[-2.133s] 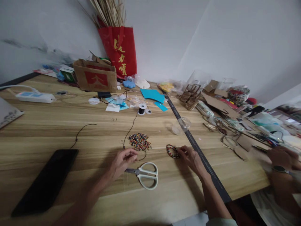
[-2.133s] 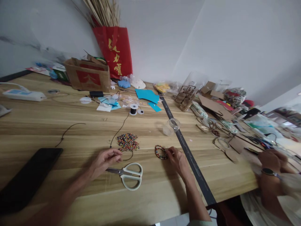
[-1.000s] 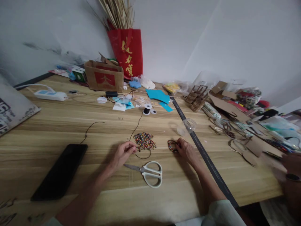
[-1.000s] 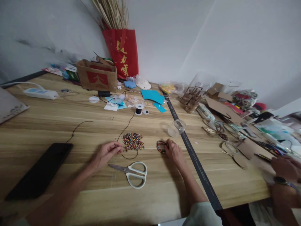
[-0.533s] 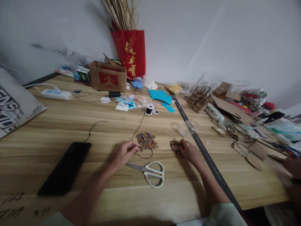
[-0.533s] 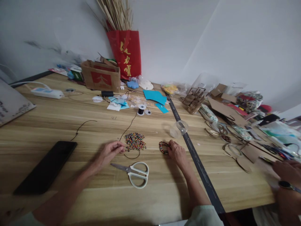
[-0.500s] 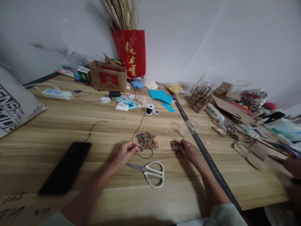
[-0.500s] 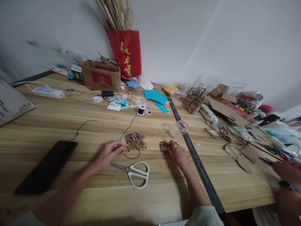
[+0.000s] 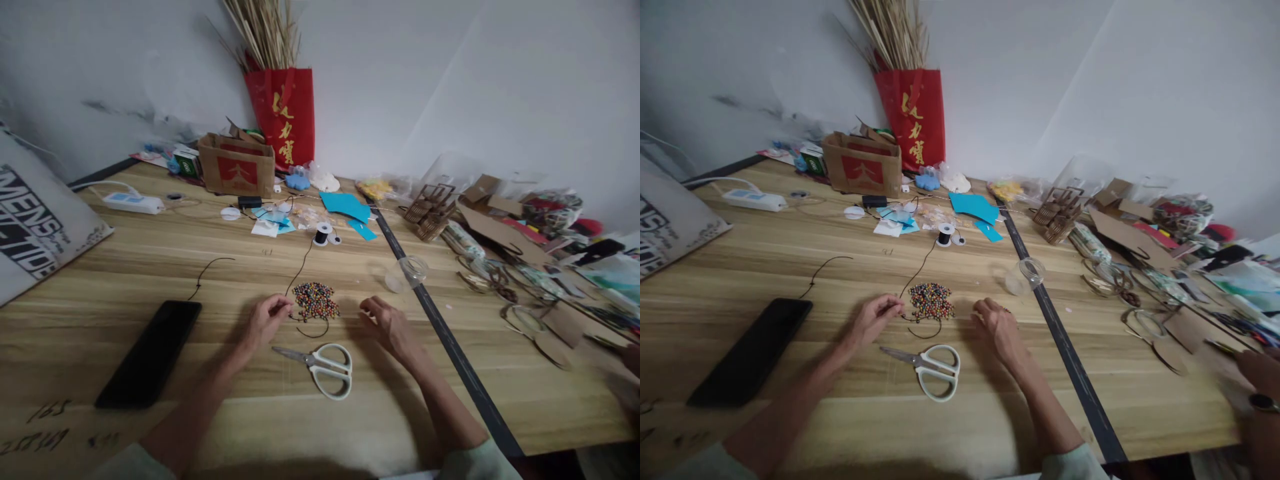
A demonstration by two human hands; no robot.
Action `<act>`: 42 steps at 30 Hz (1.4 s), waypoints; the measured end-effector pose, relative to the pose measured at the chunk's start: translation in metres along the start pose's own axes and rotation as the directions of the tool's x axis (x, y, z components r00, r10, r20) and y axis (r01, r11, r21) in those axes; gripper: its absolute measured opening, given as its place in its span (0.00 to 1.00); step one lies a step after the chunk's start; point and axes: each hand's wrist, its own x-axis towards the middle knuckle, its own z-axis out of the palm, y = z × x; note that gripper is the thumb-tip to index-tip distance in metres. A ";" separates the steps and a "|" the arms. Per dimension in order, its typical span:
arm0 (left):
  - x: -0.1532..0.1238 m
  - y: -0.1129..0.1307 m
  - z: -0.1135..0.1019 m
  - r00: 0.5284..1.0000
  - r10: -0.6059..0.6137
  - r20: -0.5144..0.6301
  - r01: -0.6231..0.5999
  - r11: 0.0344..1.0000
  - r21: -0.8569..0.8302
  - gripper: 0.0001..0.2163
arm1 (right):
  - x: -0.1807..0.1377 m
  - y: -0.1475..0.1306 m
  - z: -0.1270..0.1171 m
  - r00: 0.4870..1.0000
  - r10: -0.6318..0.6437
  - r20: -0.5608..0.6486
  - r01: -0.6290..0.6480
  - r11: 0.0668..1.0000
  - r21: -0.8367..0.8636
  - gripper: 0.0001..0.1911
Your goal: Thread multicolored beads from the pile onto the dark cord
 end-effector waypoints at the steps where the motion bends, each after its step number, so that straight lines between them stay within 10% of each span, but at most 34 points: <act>1: 0.001 -0.001 -0.001 1.000 0.007 -0.015 -0.007 1.000 0.026 0.08 | 0.004 -0.013 0.000 0.998 -0.059 0.014 0.058 0.998 0.040 0.06; 9: -0.001 0.007 -0.008 0.981 0.195 0.000 -0.184 0.926 0.330 0.05 | 0.020 -0.085 0.006 0.891 -0.419 0.177 0.403 0.907 0.119 0.06; 20: -0.001 0.009 -0.012 0.945 0.294 0.146 -0.324 0.768 0.553 0.08 | 0.020 -0.084 0.032 0.908 -0.394 0.139 0.385 0.918 0.092 0.08; 25: -0.006 0.013 -0.012 0.911 0.306 0.276 -0.412 0.676 0.611 0.10 | 0.022 -0.073 0.031 0.961 -0.273 -0.040 0.270 0.897 0.351 0.06; 32: -0.006 0.016 -0.014 0.902 0.289 0.321 -0.432 0.586 0.686 0.07 | 0.029 -0.061 0.036 0.989 0.080 -0.124 0.072 0.476 0.876 0.10; 42: -0.005 0.019 -0.020 0.889 0.264 0.374 -0.457 0.546 0.702 0.06 | 0.029 -0.064 0.018 0.996 0.076 0.048 -0.039 -0.116 0.992 0.16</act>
